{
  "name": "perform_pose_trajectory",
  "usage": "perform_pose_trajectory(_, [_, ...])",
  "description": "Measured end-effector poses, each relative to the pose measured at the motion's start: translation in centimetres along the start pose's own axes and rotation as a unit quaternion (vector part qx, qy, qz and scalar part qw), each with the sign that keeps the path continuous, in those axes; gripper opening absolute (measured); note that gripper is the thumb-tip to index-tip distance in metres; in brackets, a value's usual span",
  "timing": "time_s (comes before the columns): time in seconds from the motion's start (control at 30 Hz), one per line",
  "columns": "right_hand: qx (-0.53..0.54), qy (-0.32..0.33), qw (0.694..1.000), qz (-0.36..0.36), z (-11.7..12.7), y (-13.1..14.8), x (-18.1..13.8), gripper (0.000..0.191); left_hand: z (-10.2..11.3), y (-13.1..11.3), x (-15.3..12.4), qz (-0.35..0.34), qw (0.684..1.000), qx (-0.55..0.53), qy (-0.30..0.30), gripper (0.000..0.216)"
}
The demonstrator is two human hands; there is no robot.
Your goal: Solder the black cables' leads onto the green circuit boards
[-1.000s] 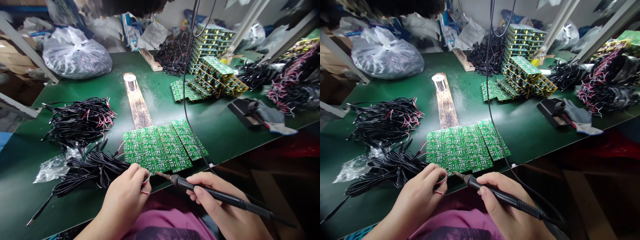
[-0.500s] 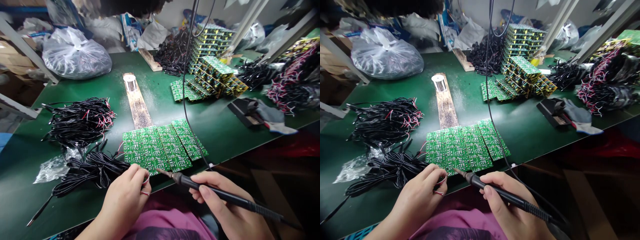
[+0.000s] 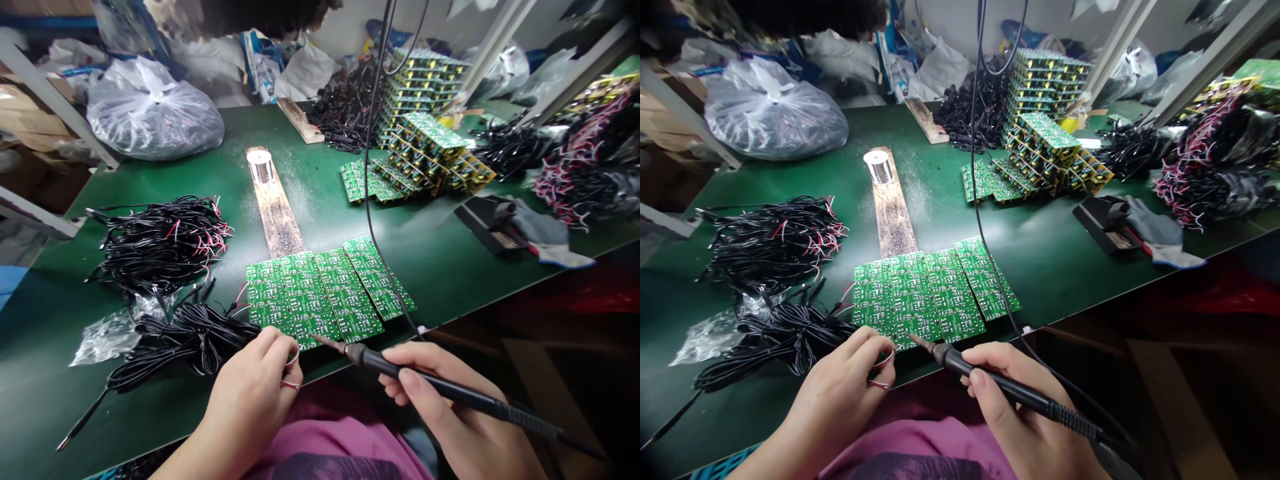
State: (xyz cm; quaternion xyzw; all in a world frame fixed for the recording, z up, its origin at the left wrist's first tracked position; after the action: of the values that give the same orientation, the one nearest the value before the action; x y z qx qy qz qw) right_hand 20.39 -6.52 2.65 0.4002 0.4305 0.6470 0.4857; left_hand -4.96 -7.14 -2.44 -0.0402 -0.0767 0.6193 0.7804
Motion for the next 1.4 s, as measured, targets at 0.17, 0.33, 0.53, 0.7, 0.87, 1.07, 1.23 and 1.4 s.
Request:
perform_pose_trajectory(0.17, [-0.006,0.002,1.0,-0.002,0.2,-0.2,-0.1,0.015,1.3,0.4,-0.2,-0.012,0.999,-0.037,0.037,0.016])
perform_pose_trajectory(0.33, [0.004,-0.01,0.999,-0.031,0.6,-0.6,0.0,0.014,6.1,2.7,1.3,-0.043,0.998,-0.055,0.002,0.022])
perform_pose_trajectory(0.53, [0.08,0.009,0.996,-0.021,-1.1,-1.5,1.7,0.02,5.8,3.7,4.1,-0.008,0.993,-0.091,0.073,0.027])
perform_pose_trajectory(0.7, [0.112,0.015,0.992,0.056,-4.5,-1.2,4.5,0.021,4.9,3.7,4.0,-0.001,0.982,-0.156,0.109,0.027])
perform_pose_trajectory(0.87, [0.13,0.063,0.986,0.078,-7.8,-0.3,6.6,0.034,5.4,4.3,3.6,-0.019,0.964,-0.232,0.13,0.023])
perform_pose_trajectory(1.07, [0.133,0.077,0.988,0.02,-9.1,-0.4,7.2,0.032,4.8,4.6,3.8,-0.009,0.954,-0.269,0.134,0.018])
perform_pose_trajectory(1.23, [0.117,0.079,0.99,0.01,-8.8,-0.2,7.0,0.029,4.6,4.9,4.2,0.018,0.945,-0.305,0.118,0.014])
perform_pose_trajectory(1.4, [0.082,0.125,0.986,0.078,-8.9,0.0,7.0,0.039,4.6,4.8,4.0,0.015,0.954,-0.268,0.13,0.014])
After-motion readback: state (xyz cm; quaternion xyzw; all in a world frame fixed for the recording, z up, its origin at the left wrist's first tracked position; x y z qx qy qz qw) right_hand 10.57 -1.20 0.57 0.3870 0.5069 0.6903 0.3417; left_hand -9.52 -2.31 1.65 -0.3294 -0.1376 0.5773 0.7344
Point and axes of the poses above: each hand's wrist, its own x-axis towards the middle knuckle, its own z-axis out of the back of the hand, y = z × x, the point moved 1 cm from there along x, towards the middle knuckle, and after that the axes turned 12 degrees about x, right-handed, at the moved point
